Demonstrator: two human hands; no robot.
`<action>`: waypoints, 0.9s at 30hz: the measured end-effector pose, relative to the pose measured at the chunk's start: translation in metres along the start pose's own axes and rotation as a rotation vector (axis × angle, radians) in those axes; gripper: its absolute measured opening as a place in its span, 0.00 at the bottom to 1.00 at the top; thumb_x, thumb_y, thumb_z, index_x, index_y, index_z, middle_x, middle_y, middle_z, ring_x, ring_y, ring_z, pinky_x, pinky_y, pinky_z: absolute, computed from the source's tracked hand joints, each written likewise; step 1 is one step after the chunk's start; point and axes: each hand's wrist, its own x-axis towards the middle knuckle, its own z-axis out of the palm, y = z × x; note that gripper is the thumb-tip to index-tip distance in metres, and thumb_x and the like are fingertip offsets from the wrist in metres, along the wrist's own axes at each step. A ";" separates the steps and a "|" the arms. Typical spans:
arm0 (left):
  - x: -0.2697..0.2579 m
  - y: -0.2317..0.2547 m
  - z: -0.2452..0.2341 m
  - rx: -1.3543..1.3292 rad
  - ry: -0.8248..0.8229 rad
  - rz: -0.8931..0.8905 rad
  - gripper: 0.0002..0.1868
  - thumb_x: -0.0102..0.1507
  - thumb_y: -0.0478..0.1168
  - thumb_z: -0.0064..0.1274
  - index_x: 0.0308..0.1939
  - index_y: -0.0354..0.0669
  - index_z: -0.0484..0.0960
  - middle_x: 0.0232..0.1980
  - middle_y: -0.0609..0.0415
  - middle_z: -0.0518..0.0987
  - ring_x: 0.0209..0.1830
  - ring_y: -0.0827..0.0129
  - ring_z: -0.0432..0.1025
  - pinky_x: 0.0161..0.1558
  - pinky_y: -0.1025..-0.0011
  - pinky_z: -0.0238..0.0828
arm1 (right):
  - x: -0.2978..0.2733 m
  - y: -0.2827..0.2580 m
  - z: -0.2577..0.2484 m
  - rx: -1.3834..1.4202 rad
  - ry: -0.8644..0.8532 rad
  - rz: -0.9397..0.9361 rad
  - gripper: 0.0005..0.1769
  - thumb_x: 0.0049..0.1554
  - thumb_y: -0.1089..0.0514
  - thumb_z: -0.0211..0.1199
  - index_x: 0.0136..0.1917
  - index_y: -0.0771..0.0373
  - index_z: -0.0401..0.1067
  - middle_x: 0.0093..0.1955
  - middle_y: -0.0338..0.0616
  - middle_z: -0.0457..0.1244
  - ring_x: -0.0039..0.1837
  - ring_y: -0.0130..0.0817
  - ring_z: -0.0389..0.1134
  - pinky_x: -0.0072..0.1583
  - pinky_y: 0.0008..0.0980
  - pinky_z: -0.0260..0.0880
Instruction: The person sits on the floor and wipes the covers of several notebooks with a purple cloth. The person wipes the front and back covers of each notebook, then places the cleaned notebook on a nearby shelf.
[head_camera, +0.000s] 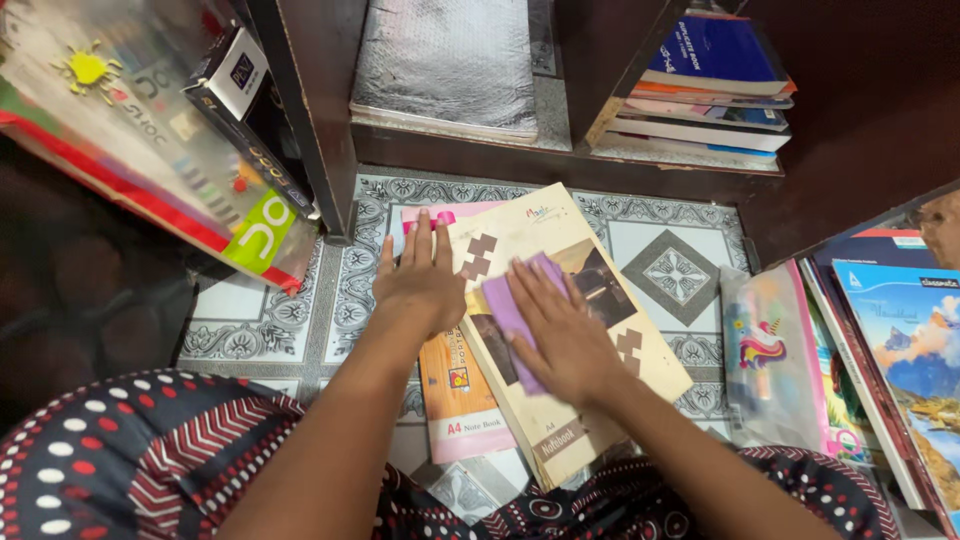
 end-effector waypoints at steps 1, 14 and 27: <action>-0.003 0.000 -0.001 0.009 -0.032 -0.007 0.40 0.72 0.54 0.27 0.81 0.48 0.26 0.85 0.54 0.20 0.85 0.65 0.24 0.80 0.54 0.17 | 0.009 0.007 0.000 0.026 0.017 0.058 0.42 0.66 0.39 0.35 0.83 0.68 0.41 0.87 0.54 0.38 0.86 0.47 0.35 0.81 0.50 0.28; -0.005 0.012 0.034 -0.141 0.409 -0.031 0.38 0.71 0.51 0.31 0.79 0.33 0.38 0.84 0.48 0.32 0.85 0.60 0.30 0.77 0.50 0.20 | 0.109 0.002 0.025 0.066 0.174 0.179 0.40 0.66 0.39 0.41 0.81 0.66 0.49 0.85 0.55 0.44 0.85 0.48 0.41 0.81 0.54 0.32; -0.003 0.000 0.034 -0.223 0.312 0.092 0.42 0.70 0.53 0.30 0.79 0.34 0.32 0.84 0.48 0.27 0.84 0.57 0.26 0.78 0.52 0.22 | 0.058 0.092 0.018 0.110 0.241 0.445 0.40 0.66 0.41 0.41 0.80 0.72 0.48 0.82 0.61 0.47 0.83 0.52 0.45 0.79 0.51 0.38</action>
